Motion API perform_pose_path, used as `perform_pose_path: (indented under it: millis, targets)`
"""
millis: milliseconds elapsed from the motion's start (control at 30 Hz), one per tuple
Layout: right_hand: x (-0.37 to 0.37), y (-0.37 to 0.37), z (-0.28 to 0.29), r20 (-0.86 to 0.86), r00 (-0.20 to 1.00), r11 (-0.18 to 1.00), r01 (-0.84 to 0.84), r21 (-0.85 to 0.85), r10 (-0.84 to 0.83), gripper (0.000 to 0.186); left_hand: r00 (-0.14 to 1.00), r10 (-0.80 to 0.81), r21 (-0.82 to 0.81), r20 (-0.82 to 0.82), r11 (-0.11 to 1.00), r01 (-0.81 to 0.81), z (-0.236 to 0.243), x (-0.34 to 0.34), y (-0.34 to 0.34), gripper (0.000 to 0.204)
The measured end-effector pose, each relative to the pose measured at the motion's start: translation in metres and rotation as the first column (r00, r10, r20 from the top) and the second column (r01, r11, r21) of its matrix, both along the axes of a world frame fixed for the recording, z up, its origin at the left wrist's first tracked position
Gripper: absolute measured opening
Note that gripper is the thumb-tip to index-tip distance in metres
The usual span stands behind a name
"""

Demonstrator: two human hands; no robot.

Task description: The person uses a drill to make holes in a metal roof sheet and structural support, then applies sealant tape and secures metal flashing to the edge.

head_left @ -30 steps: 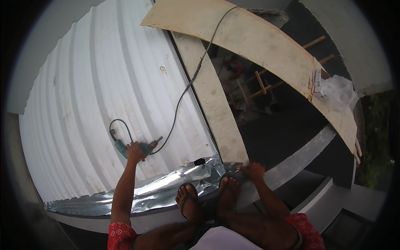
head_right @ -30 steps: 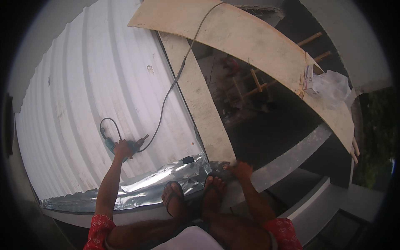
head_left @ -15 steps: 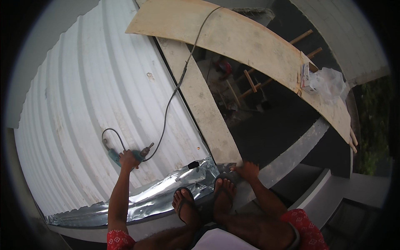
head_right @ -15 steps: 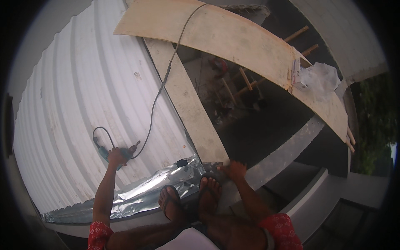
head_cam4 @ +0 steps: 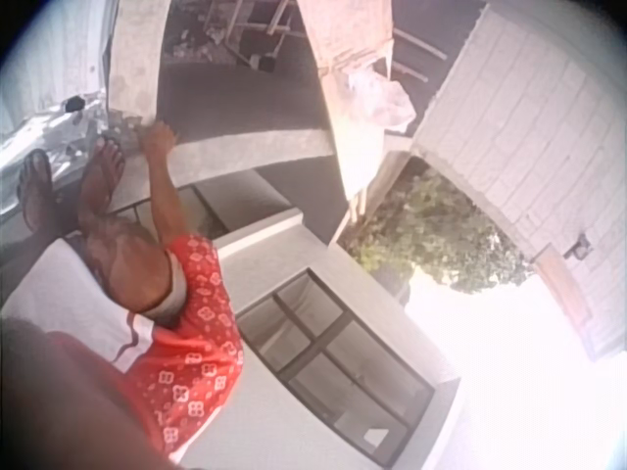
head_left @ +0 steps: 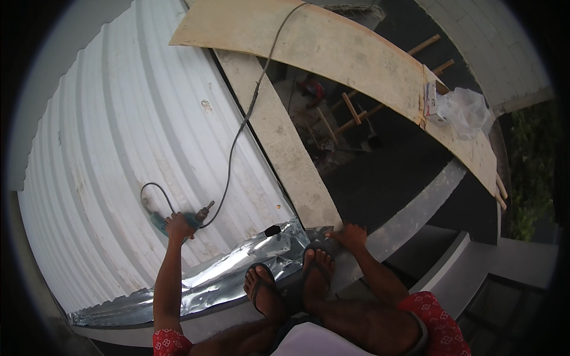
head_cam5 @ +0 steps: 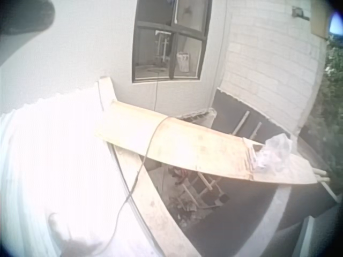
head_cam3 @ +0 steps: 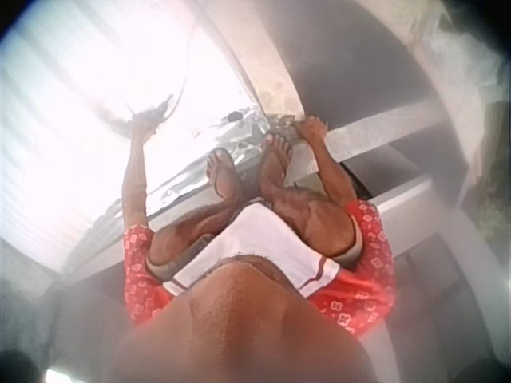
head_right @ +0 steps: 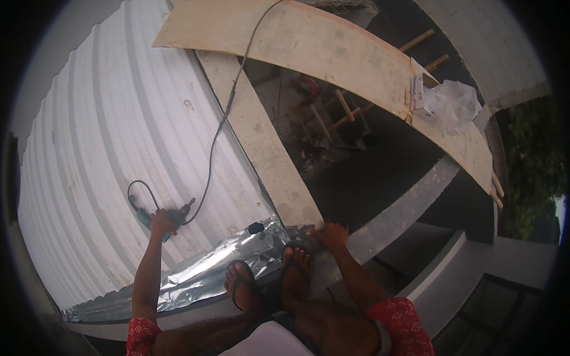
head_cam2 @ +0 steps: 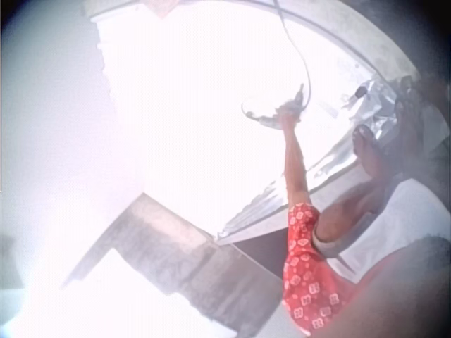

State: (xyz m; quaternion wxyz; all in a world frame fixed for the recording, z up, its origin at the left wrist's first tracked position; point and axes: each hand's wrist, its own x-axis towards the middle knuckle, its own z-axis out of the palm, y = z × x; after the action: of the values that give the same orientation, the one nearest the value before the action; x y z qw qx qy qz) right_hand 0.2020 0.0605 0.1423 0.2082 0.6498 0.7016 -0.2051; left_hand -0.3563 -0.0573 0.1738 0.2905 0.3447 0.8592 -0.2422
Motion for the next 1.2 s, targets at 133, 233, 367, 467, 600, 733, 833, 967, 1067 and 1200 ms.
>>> perform_pose_path:
  millis: [133,233,367,467,600,733,833,967,1067,1200]
  targets:
    - [0.009,0.008,0.003,-0.005,1.000,0.980,0.021,-0.198,-0.023,0.104,1.000,0.024,-0.022,0.003,0.999,-0.024,-0.004,0.008,0.010,0.088]
    - [-0.004,0.010,0.014,-0.014,0.998,0.997,-0.057,-0.050,0.057,0.104,1.000,0.010,-0.020,-0.022,1.000,-0.010,-0.019,-0.020,-0.018,0.095]
    - [0.014,0.000,0.001,0.037,0.999,0.993,-0.030,-0.117,0.035,0.107,0.992,-0.129,0.026,0.001,0.991,0.129,-0.077,-0.025,-0.031,0.094]
    - [0.008,-0.011,-0.001,0.009,0.999,0.998,-0.044,-0.049,0.045,0.109,0.981,-0.193,-0.017,-0.009,0.981,0.193,-0.091,-0.043,-0.043,0.096]
    - [0.000,0.001,0.006,0.002,1.000,0.983,-0.020,-0.180,0.021,0.105,0.993,-0.119,-0.005,0.008,0.993,0.119,-0.074,-0.041,-0.044,0.095]
    - [0.008,0.002,0.004,-0.070,0.997,0.998,-0.013,-0.059,0.009,0.103,0.997,-0.063,0.104,-0.045,0.992,0.068,-0.049,-0.014,-0.025,0.087]
    - [-0.003,0.003,0.015,-0.049,0.998,0.998,-0.028,-0.059,0.025,0.101,0.999,-0.020,0.133,-0.038,0.991,0.025,-0.029,-0.012,-0.019,0.086]
    - [-0.005,0.006,0.016,-0.012,1.000,1.000,-0.011,-0.019,0.010,0.103,0.999,-0.041,0.101,-0.031,0.994,0.044,-0.022,-0.018,-0.018,0.088]
    - [0.005,-0.004,0.000,-0.042,0.999,0.996,0.002,0.088,0.002,0.102,1.000,-0.021,0.060,-0.002,0.998,0.021,-0.021,-0.007,-0.011,0.088]
    - [-0.003,-0.001,0.006,-0.004,1.000,1.000,-0.003,-0.030,0.003,0.103,1.000,-0.009,0.033,0.003,0.999,0.009,-0.012,-0.008,-0.012,0.088]
